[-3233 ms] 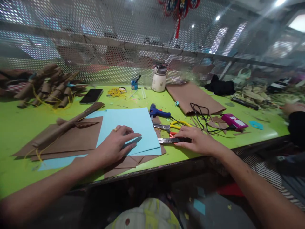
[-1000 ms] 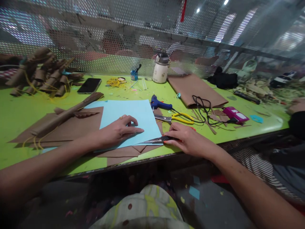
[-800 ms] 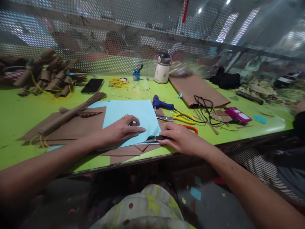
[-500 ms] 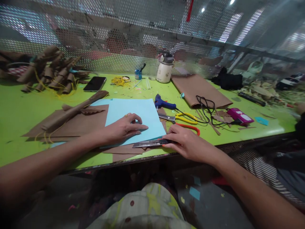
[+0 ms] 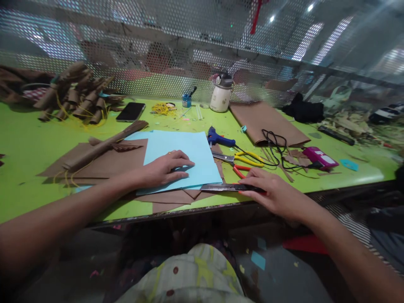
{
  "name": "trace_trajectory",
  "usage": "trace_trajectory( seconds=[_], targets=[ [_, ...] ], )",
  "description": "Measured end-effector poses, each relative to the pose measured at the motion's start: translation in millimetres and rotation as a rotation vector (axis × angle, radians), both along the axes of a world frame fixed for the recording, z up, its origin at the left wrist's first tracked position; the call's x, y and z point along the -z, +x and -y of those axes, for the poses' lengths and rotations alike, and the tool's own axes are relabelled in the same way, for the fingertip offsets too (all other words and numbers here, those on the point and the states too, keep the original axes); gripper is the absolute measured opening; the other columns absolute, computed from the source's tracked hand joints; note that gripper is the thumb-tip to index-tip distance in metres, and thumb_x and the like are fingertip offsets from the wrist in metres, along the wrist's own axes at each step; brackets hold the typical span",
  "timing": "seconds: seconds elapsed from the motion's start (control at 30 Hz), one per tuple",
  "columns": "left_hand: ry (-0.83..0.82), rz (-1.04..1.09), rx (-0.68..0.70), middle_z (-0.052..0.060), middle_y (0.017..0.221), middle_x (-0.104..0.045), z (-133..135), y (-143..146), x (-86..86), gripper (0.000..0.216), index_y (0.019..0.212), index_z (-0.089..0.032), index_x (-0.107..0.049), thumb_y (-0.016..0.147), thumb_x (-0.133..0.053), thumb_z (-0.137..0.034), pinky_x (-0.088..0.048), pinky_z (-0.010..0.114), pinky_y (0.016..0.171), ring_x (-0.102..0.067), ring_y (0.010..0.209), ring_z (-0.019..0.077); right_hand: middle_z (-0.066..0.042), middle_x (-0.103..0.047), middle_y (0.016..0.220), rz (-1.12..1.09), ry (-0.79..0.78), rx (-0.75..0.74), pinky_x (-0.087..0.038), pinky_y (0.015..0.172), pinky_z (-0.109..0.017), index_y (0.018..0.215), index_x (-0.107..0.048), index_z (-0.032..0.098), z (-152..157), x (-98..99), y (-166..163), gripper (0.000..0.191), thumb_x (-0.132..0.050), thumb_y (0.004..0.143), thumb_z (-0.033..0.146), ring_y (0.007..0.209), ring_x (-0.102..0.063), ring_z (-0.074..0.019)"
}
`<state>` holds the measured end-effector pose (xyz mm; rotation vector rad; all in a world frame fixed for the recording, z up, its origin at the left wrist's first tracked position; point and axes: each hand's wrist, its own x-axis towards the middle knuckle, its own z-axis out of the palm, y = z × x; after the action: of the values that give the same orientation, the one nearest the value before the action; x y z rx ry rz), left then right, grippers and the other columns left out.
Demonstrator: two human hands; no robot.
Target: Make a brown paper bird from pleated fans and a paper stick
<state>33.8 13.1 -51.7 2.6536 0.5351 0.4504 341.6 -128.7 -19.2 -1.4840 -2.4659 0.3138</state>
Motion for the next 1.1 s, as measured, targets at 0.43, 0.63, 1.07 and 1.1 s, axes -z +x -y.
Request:
trace_trajectory(
  seconds=[0.43,0.63,1.07,1.1],
  targets=[
    [-0.077,-0.017,-0.095,0.007,0.095,-0.055,7,-1,-7.9,0.041,0.109,-0.017,-0.055,0.080,-0.053,-0.046,-0.042,0.032,0.079,-0.050,0.089,0.0208,-0.010,-0.056,0.080,0.154,0.294,0.150,-0.044,0.065,-0.032,0.104,-0.066,0.015,-63,21.7,1,0.031,-0.050,0.086,0.035,0.075,-0.055,-0.0223],
    [-0.093,-0.009,-0.158,0.005,0.088,-0.055,7,0,-7.8,0.015,0.086,-0.016,-0.053,0.072,-0.049,-0.016,-0.042,0.030,0.071,-0.049,0.078,0.0175,-0.010,-0.055,0.083,0.140,0.321,0.091,-0.044,0.067,-0.032,0.107,-0.064,0.016,-54,25.6,-6,0.030,-0.052,0.086,0.034,0.077,-0.054,-0.0214],
    [0.028,-0.013,-0.127,0.005,0.088,-0.053,9,-1,-8.3,0.022,0.086,-0.016,-0.056,0.082,-0.050,-0.037,-0.040,0.032,0.075,-0.048,0.081,0.0187,-0.009,-0.054,0.085,0.125,0.357,0.149,-0.045,0.066,-0.033,0.106,-0.064,0.015,-24,21.9,25,0.029,-0.053,0.085,0.032,0.077,-0.054,-0.0213],
    [0.028,-0.022,-0.122,0.006,0.089,-0.053,10,-1,-8.9,0.022,0.086,-0.016,-0.056,0.082,-0.050,-0.037,-0.040,0.032,0.076,-0.048,0.082,0.0189,-0.009,-0.054,0.086,0.107,0.339,0.147,-0.045,0.066,-0.033,0.107,-0.063,0.016,-18,22.4,25,0.029,-0.053,0.085,0.032,0.077,-0.055,-0.0212]
  ],
)
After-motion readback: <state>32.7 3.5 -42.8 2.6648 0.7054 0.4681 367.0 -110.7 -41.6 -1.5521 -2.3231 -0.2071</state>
